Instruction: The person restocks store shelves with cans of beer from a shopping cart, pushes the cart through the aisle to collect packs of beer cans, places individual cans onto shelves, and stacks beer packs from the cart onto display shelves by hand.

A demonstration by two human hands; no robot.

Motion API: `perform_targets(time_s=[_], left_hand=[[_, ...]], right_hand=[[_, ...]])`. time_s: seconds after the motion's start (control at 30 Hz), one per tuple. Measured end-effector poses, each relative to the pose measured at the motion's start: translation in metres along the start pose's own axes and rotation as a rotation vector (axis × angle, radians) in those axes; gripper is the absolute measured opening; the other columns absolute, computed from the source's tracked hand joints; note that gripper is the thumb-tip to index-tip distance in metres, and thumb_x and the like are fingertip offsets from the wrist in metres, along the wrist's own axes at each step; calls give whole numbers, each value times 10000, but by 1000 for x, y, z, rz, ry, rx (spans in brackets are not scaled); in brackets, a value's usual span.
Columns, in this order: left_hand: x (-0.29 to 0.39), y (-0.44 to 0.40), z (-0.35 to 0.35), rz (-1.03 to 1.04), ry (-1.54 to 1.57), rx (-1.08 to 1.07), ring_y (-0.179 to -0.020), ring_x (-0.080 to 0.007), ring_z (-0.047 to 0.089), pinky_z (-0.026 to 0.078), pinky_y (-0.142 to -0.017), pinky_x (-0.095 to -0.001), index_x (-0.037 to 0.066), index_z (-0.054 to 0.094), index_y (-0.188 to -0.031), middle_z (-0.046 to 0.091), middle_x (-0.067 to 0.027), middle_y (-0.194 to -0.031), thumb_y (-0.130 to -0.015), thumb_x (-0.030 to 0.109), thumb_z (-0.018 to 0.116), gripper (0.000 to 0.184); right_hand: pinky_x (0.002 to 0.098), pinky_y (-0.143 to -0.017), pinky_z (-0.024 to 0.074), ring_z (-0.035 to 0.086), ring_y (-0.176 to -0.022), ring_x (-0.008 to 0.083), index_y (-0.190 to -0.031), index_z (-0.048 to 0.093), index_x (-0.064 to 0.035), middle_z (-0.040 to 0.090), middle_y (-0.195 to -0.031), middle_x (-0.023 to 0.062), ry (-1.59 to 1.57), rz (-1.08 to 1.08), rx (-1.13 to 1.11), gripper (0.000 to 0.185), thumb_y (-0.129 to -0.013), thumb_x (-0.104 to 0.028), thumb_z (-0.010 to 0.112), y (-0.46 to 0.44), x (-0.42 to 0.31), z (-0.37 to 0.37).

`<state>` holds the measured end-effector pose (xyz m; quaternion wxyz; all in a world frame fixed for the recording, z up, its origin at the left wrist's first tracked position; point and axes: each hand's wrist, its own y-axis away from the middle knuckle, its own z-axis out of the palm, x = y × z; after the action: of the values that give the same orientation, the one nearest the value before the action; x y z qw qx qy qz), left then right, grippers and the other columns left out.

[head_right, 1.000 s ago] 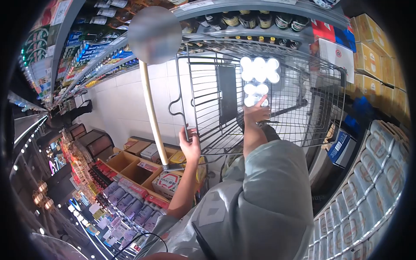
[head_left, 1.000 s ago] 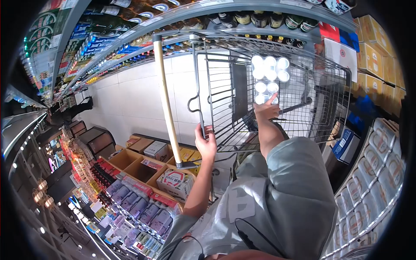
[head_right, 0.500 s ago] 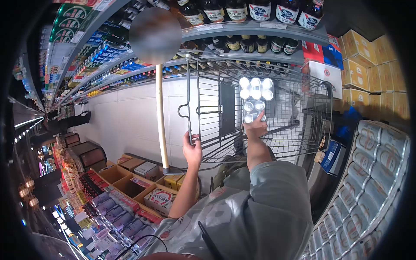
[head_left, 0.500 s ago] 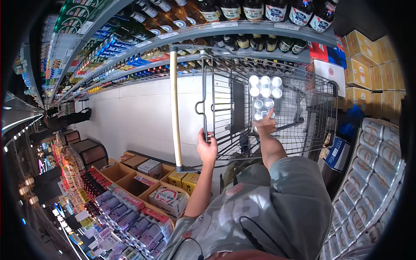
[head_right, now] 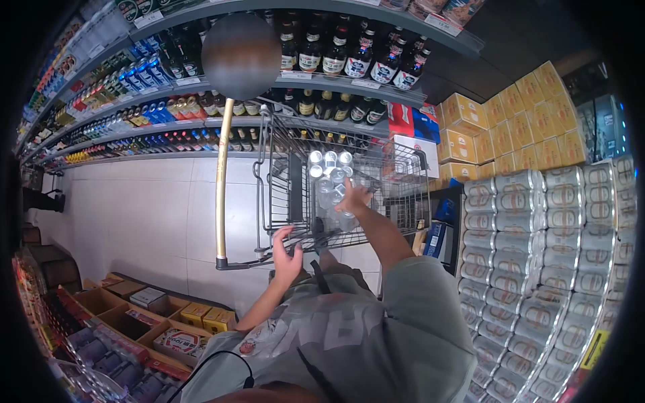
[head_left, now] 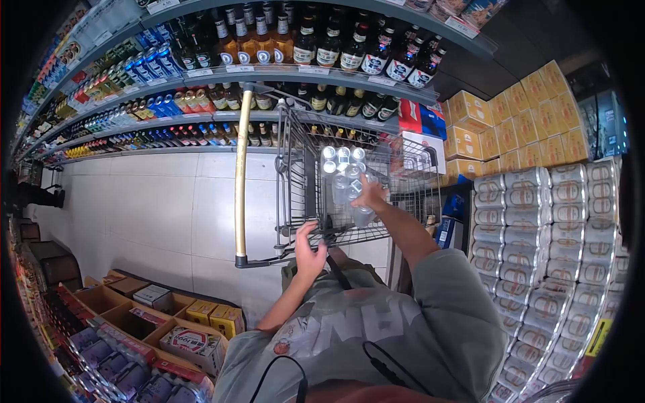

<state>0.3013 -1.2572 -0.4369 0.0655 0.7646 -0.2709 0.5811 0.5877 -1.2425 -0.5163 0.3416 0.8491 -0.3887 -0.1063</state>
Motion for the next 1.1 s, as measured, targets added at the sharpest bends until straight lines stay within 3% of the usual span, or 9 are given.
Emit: perform_targets(time_s=[0.1,0.13,0.2,0.27,0.37,0.5,0.7,0.97,1.1], left_hand=[[1,17,41,-917,999,-104,-1147,-338,540,387,-1027,-456,10,425,-1227,526,-163,-1235,-909,232,597,424],[12,9,41,-1316,1238,-169,-1181,-376,523,374,-1043,-503,11,427,-1219,519,-187,-1246,-934,337,574,457],[-2,7,64,-1650,1705,-218,-1325,-482,348,245,-1116,-598,4,434,-1214,400,-310,-1384,-932,615,417,673],[26,-7,79,-1637,1704,-336,-1351,-476,306,213,-1137,-594,6,409,-1315,354,-303,-1429,-930,662,339,764],[70,-26,110,-1255,1843,-792,-1362,-427,315,213,-1157,-562,22,368,-1394,376,-262,-1429,-953,616,337,740],[171,-13,141,-1360,1720,-766,-1335,-343,395,278,-1154,-511,39,360,-1415,442,-195,-1398,-986,471,387,609],[309,-25,194,-1334,1557,-1154,-1334,-381,387,293,-1141,-529,47,342,-1431,410,-197,-1428,-988,483,383,623],[433,-31,292,-1355,1591,-1486,-1417,-392,213,181,-1171,-562,49,256,-1477,223,-235,-1511,-985,553,316,707],[469,-44,328,-1586,1592,-1554,-1439,-411,130,131,-1179,-573,-19,140,-1473,157,-229,-1534,-921,492,544,854]], right_hand=[[520,-1020,321,420,-1287,364,-1514,164,-321,479,-1334,193,86,-117,127,1195,-556,-525,850,42,27,-25],[522,-1015,321,424,-1281,367,-1516,164,-320,482,-1327,197,115,-148,171,1197,-556,-519,851,59,38,-38],[518,-953,340,453,-1226,352,-1521,165,-329,493,-1281,194,233,-307,224,1199,-553,-459,859,107,61,-70],[496,-895,354,484,-1166,335,-1511,222,-332,513,-1225,179,362,-509,378,1167,-537,-401,861,157,93,-94],[482,-874,372,509,-1129,304,-1460,353,-342,529,-1173,155,442,-727,593,1080,-501,-338,851,228,140,-120],[496,-914,361,512,-1129,302,-1449,361,-353,525,-1172,145,456,-784,690,1060,-511,-311,853,320,204,-153],[500,-959,337,506,-1145,307,-1457,340,-364,520,-1221,156,483,-321,750,1107,-492,-258,870,432,305,-184],[451,-839,412,544,-1067,301,-1448,360,-348,559,-1088,131,552,-12,1036,1066,-506,-242,847,505,425,-208],[455,-813,419,556,-1062,332,-1464,358,-308,579,-1100,164,367,166,1034,1047,-536,-277,843,513,468,-213]])
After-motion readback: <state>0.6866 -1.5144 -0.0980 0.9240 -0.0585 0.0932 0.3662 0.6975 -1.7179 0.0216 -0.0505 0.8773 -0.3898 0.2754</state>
